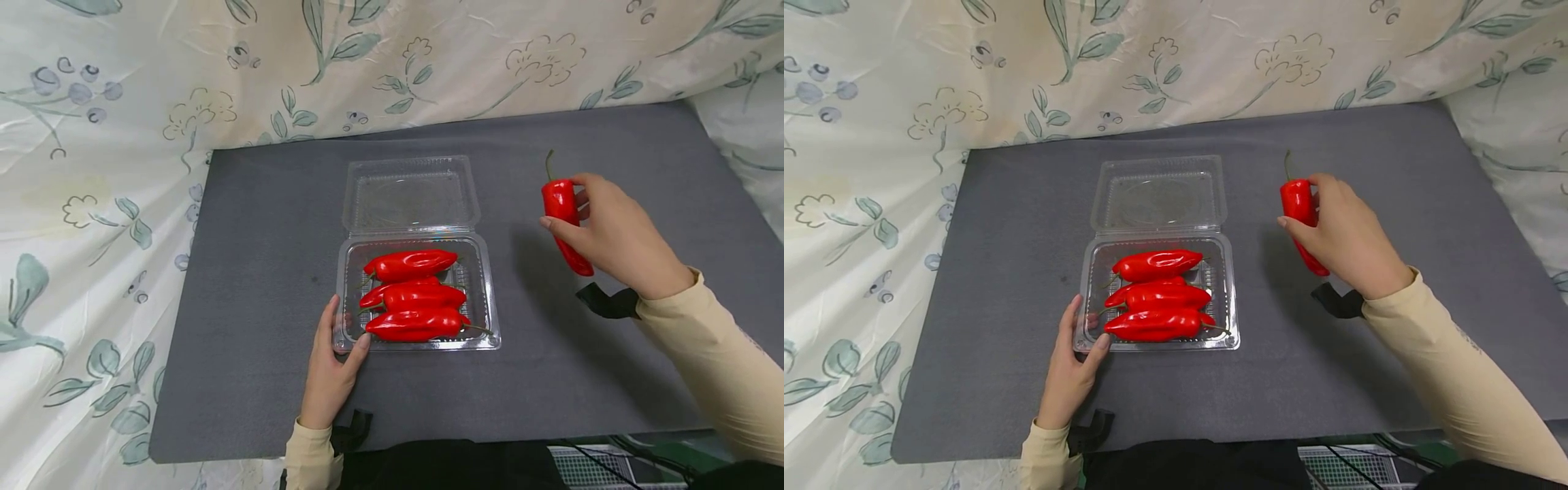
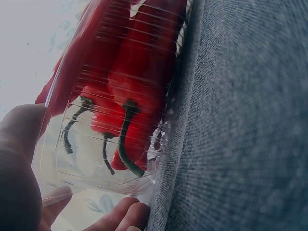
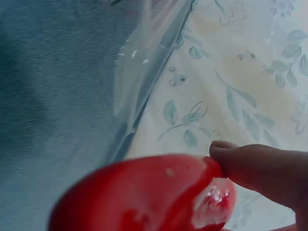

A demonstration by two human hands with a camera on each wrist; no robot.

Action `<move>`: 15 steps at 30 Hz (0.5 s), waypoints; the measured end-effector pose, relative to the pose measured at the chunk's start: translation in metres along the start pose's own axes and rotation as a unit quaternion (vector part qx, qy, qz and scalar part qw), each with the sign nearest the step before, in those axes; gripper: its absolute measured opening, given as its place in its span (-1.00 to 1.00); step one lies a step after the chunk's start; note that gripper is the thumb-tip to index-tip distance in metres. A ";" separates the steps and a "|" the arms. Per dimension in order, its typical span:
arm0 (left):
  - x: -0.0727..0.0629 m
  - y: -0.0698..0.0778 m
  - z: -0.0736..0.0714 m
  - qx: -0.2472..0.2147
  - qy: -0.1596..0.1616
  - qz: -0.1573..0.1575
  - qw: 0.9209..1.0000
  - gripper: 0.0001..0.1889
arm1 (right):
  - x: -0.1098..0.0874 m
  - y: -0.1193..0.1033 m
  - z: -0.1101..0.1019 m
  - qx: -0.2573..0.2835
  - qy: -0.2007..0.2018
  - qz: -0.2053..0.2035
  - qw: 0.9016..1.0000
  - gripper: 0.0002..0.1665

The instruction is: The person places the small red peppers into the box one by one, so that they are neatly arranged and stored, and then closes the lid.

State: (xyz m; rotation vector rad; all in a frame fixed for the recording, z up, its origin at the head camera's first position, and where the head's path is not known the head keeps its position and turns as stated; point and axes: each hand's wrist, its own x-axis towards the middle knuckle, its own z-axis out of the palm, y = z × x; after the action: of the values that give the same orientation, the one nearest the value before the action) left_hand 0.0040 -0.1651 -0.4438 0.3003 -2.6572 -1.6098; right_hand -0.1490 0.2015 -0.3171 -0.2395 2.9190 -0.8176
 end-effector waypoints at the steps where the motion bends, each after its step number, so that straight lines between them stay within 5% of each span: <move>1: 0.000 0.000 0.000 -0.002 0.000 -0.002 1.000 -0.19 | 0.001 -0.004 -0.001 0.000 -0.001 -0.004 1.000 -0.15; 15: 0.001 0.001 -0.001 -0.002 -0.004 -0.010 1.000 -0.18 | 0.014 -0.061 -0.001 -0.023 -0.015 -0.095 0.995 -0.21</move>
State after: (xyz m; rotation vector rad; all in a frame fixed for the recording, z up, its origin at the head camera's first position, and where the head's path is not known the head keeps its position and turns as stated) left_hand 0.0028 -0.1656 -0.4431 0.3211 -2.6639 -1.6257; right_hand -0.1553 0.1480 -0.2848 -0.5356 2.9218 -0.7636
